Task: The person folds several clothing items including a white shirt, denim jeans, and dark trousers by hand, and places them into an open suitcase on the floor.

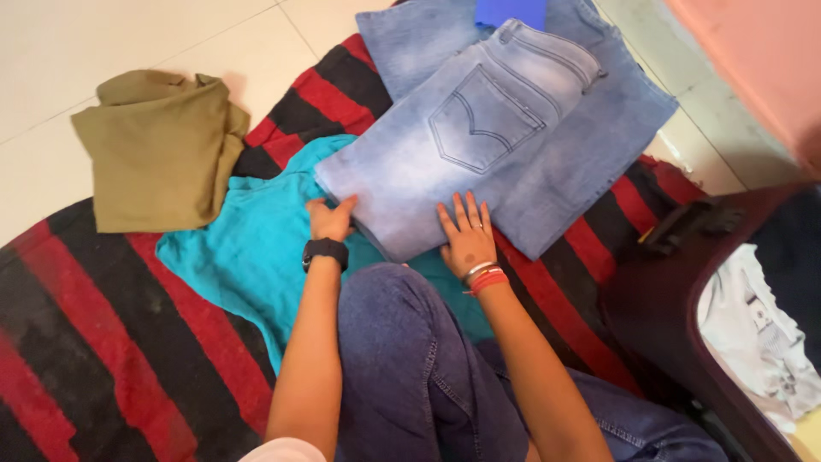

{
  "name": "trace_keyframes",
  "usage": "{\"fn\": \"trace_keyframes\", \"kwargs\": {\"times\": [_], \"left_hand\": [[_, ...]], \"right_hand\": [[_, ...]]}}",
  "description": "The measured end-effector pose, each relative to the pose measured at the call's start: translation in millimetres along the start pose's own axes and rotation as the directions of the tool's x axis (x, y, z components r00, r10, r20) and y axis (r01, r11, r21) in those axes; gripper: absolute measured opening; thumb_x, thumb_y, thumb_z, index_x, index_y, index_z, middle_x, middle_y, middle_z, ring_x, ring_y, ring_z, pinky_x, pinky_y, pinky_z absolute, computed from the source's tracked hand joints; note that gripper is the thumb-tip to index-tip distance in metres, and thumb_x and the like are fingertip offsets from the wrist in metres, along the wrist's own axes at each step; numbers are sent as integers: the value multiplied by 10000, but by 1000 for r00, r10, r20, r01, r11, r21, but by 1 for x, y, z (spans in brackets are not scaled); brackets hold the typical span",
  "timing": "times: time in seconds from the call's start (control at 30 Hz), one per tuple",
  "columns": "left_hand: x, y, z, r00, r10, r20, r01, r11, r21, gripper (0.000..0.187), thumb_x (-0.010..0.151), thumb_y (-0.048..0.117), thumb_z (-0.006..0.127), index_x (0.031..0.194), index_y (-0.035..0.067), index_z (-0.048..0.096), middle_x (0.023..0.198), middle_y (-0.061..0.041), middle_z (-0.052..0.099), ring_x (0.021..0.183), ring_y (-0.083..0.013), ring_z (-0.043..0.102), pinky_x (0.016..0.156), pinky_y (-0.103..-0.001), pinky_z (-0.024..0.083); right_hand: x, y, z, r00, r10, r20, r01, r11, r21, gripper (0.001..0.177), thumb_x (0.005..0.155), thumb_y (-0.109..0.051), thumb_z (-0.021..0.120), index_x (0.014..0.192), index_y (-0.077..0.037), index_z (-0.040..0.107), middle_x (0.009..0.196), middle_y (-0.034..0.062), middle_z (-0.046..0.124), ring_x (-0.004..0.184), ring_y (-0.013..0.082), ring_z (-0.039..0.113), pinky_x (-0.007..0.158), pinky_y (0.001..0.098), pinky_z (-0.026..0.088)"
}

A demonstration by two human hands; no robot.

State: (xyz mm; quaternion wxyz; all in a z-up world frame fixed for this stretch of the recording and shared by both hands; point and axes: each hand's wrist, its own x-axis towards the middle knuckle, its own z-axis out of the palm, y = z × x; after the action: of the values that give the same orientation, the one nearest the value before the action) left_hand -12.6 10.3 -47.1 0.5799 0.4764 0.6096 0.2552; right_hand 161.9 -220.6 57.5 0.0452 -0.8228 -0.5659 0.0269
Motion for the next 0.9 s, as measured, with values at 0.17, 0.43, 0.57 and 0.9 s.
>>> {"fn": "trace_keyframes", "kwargs": {"times": [0.17,0.43,0.57,0.9], "left_hand": [[19,-22,11,961,12,276,-46,992,119,573,895,431,788,1096,-104,744,973,-223,771,777,-278,713,629,-334,546],[-46,71,19,816,49,576,183,924,-337,494,893,138,655,1338,-17,508,1162,-141,684,841,-319,767,716,-475,651],[-97,142,6,868,112,484,151,868,-472,690,902,-34,640,1443,129,245,1147,-163,694,850,-343,771,712,-508,656],[-187,164,-34,574,692,438,-804,576,145,379,965,244,746,1320,148,654,845,-199,699,712,-321,696,660,-408,547]], "right_hand": [[-3,-16,-14,1000,26,4,-26,998,64,1018,676,-403,841,1531,-113,369,1602,240,287,1516,414,153,1208,602,71],[-21,-46,-19,948,115,-295,-35,964,264,1089,660,-464,851,1519,-11,358,1585,220,372,1514,378,275,1227,598,134],[-15,-37,-30,834,239,-497,-35,922,386,943,766,-345,811,1513,28,374,1551,235,433,1485,414,337,1225,579,199],[-57,-2,-93,893,76,-444,133,897,421,661,625,128,446,1231,-26,661,1314,147,695,1358,337,578,1212,504,385]]}}
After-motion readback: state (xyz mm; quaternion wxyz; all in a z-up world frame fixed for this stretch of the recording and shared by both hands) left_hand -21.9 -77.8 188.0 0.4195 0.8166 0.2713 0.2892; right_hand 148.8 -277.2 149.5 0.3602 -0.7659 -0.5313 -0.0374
